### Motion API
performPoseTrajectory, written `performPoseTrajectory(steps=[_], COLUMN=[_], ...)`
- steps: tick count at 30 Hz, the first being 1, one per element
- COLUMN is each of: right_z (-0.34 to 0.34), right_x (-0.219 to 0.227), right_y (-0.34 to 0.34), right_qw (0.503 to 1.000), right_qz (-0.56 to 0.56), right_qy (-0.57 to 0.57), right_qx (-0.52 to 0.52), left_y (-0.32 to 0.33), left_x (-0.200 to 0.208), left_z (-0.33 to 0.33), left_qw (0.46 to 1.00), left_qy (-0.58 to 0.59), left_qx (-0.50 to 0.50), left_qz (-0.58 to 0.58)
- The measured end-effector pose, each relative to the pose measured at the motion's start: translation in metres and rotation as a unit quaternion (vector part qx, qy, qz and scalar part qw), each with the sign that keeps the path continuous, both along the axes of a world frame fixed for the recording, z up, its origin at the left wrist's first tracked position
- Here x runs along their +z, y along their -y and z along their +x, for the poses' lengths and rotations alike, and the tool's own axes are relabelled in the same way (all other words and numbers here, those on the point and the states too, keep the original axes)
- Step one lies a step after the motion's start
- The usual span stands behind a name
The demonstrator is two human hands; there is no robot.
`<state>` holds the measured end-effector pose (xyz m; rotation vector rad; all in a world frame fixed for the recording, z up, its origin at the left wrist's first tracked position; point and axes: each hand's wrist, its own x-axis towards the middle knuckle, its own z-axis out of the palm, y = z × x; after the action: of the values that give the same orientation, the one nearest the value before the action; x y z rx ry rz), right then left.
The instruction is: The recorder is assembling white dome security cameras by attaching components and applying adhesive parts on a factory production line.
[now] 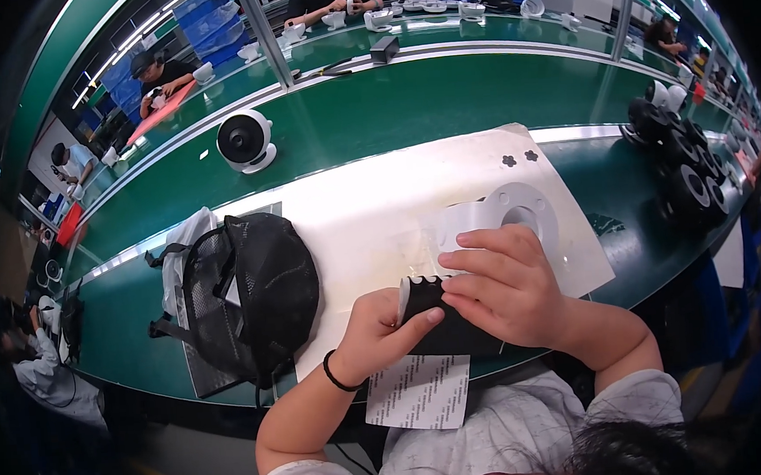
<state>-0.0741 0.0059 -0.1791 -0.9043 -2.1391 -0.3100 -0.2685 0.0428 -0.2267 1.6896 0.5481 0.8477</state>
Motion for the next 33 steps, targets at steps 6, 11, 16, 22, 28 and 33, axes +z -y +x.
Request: performPoseTrajectory(steps=[6,11,16,22,28,33], right_z=[0.000,-0.010,-0.013,-0.021,-0.028,-0.028], right_x=[0.006,0.006,-0.001,-0.004,0.001,-0.005], right_y=[0.001,-0.005,-0.003,-0.006,-0.010,-0.012], right_qw=[0.996,0.997,0.998,0.988,0.986,0.987], right_qz=[-0.022,-0.029,0.011,0.021,-0.028,-0.005], right_qy=[-0.020,-0.049,-0.033,-0.089,-0.049,-0.053], right_qx=[0.087,0.053,0.059,0.124,0.154,0.152], left_y=[0.001,0.001,0.001,0.001,0.000,0.001], left_x=[-0.002,-0.002,0.000,-0.001,-0.012,-0.011], left_z=[-0.002,-0.001,0.000,-0.005,-0.001,0.002], left_qw=[1.000,1.000,0.998,0.999,0.998,0.997], left_qy=[-0.012,-0.008,-0.002,-0.043,0.004,-0.006], left_qx=[0.006,0.002,0.017,0.009,0.039,0.052], left_qz=[0.000,-0.001,0.063,0.022,0.039,0.060])
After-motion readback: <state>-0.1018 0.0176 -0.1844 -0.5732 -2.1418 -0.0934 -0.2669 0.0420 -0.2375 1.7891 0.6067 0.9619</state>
